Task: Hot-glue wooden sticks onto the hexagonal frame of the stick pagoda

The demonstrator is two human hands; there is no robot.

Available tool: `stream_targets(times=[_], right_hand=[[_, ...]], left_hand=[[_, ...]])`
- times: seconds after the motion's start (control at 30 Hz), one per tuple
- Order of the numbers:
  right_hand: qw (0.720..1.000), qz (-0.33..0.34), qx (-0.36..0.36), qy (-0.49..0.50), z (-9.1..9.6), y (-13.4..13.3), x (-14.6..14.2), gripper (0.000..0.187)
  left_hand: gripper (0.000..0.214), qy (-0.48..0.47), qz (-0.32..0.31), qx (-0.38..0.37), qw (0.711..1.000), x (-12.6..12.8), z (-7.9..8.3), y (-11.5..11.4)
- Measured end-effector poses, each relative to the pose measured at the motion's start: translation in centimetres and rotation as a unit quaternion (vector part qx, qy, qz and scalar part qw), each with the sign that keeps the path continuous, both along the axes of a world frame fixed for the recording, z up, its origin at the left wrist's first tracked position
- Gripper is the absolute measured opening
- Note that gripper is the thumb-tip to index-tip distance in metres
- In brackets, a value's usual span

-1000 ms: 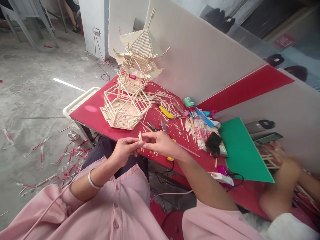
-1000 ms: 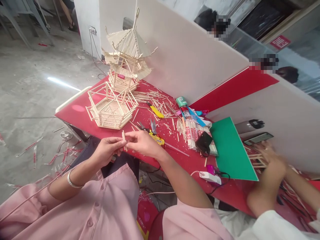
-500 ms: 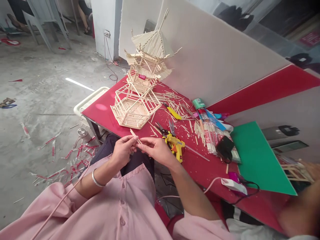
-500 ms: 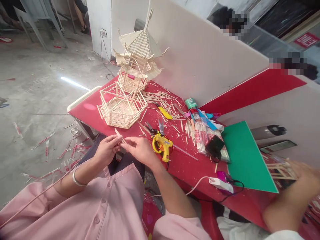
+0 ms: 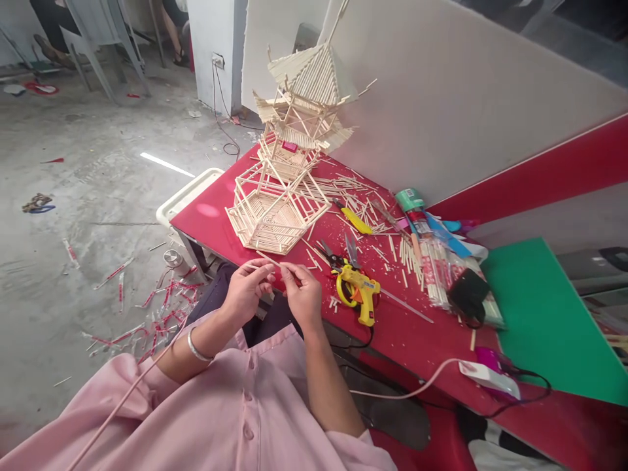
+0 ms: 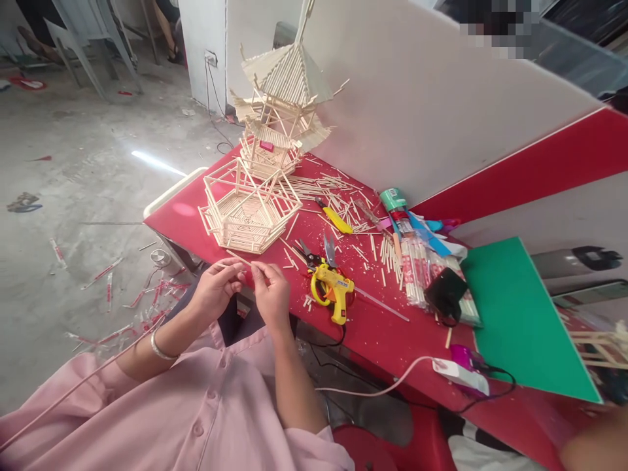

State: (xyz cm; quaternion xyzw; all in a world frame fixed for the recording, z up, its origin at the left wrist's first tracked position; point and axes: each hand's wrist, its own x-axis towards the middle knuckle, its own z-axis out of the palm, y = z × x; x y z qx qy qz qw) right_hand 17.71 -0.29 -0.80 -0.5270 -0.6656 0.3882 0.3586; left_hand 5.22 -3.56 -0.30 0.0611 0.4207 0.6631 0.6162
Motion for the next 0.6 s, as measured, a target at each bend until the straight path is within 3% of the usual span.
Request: stream_targets(times=[0.1,0.3,0.6], right_hand=[[1.0,0.006,0.002,0.021,-0.6,0.3,-0.7,0.034],[0.972,-0.048,-0.161,0.165,-1.6,0.8,-1.9,0.059],[0.963,-0.077,-0.182,0.184,-1.1,1.6,-2.7,0.049]], left_hand=[[0.036,0.005,0.002,0.0,1.0,0.0,0.0,0.7],[0.033,0.024,0.049,-0.001,0.998,0.0,-0.6,1.6],[0.029,0.044,0.042,0.006,0.998,0.4,-0.9,2.1]])
